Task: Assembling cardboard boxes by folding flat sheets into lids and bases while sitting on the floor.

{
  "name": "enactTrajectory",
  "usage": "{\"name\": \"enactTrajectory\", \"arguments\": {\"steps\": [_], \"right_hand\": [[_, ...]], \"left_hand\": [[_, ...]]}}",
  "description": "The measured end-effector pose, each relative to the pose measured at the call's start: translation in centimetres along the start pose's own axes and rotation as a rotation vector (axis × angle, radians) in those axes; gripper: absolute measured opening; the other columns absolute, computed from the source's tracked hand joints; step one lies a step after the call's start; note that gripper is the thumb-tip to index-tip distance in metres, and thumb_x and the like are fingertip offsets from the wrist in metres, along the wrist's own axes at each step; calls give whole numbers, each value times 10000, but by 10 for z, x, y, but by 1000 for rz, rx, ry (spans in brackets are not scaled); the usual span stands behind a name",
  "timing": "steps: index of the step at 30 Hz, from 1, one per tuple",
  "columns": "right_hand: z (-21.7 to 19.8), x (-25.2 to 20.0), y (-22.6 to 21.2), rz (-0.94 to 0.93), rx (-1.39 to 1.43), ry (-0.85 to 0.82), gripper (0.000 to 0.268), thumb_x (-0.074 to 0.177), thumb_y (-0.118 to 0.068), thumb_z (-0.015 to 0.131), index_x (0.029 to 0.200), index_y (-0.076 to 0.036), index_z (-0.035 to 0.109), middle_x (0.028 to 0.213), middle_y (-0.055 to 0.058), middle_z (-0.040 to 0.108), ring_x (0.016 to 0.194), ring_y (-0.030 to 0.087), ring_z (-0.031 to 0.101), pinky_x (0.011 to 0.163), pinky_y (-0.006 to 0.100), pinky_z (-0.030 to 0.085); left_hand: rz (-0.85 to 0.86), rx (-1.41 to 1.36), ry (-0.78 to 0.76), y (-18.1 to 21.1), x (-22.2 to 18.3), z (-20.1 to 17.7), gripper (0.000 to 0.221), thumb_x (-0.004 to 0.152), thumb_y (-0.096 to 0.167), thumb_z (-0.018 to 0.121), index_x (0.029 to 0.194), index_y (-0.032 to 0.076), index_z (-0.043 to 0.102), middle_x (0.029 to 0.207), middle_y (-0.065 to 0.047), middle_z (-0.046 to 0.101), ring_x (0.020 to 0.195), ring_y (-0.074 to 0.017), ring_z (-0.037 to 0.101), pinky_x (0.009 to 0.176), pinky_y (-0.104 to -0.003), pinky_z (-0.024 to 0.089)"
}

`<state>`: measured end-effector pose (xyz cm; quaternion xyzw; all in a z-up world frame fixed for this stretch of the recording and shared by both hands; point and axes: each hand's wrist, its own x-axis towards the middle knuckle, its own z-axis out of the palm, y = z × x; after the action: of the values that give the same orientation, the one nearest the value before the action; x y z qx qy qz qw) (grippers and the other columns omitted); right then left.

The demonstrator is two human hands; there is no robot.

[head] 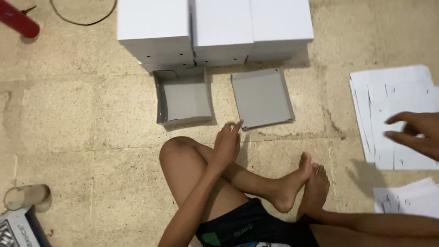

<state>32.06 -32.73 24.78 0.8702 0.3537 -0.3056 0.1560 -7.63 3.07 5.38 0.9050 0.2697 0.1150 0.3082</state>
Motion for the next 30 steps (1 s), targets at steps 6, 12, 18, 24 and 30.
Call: {"name": "enactTrajectory", "arguments": {"steps": [6, 12, 18, 24, 30], "right_hand": [[-49, 34, -87, -55, -38, -112, 554, 898, -554, 532, 1313, -199, 629, 891, 126, 884, 1049, 326, 783, 978, 444, 583], [-6, 78, -119, -359, 537, -319, 544, 963, -334, 487, 1402, -15, 525, 1107, 251, 750, 1116, 415, 686, 956, 516, 519], [52, 99, -113, -393, 539, -504, 534, 996, -374, 465, 1384, -16, 551, 849, 98, 614, 795, 229, 587, 765, 374, 524], [48, 112, -129, -304, 531, -412, 528, 968, -396, 484, 1369, -67, 581, 1051, 118, 739, 907, 224, 683, 850, 378, 568], [40, 95, -156, -396, 565, -346, 543, 942, -348, 544, 1366, -12, 594, 1125, 219, 738, 1089, 345, 696, 924, 465, 541]], "left_hand": [[-176, -212, 153, 3, 54, 75, 527, 976, 233, 586, 1421, -30, 484, 1284, -287, 515, 1230, -479, 530, 1051, -584, 387], [90, -132, 275, -32, 50, 130, 582, 910, 310, 640, 1415, 56, 504, 1402, -243, 432, 1393, -474, 345, 1196, -550, 174], [15, -19, 218, -9, 53, 117, 372, 896, 247, 627, 1221, 67, 607, 1426, -197, 454, 1445, -412, 338, 1184, -542, 223], [15, 45, 248, -22, 50, 132, 233, 892, 297, 666, 1050, 127, 649, 1407, -153, 514, 1428, -393, 389, 1163, -557, 274], [92, 111, 273, -26, 47, 131, 301, 845, 333, 750, 1050, 130, 666, 1439, -152, 559, 1397, -412, 446, 1143, -608, 280]]}}
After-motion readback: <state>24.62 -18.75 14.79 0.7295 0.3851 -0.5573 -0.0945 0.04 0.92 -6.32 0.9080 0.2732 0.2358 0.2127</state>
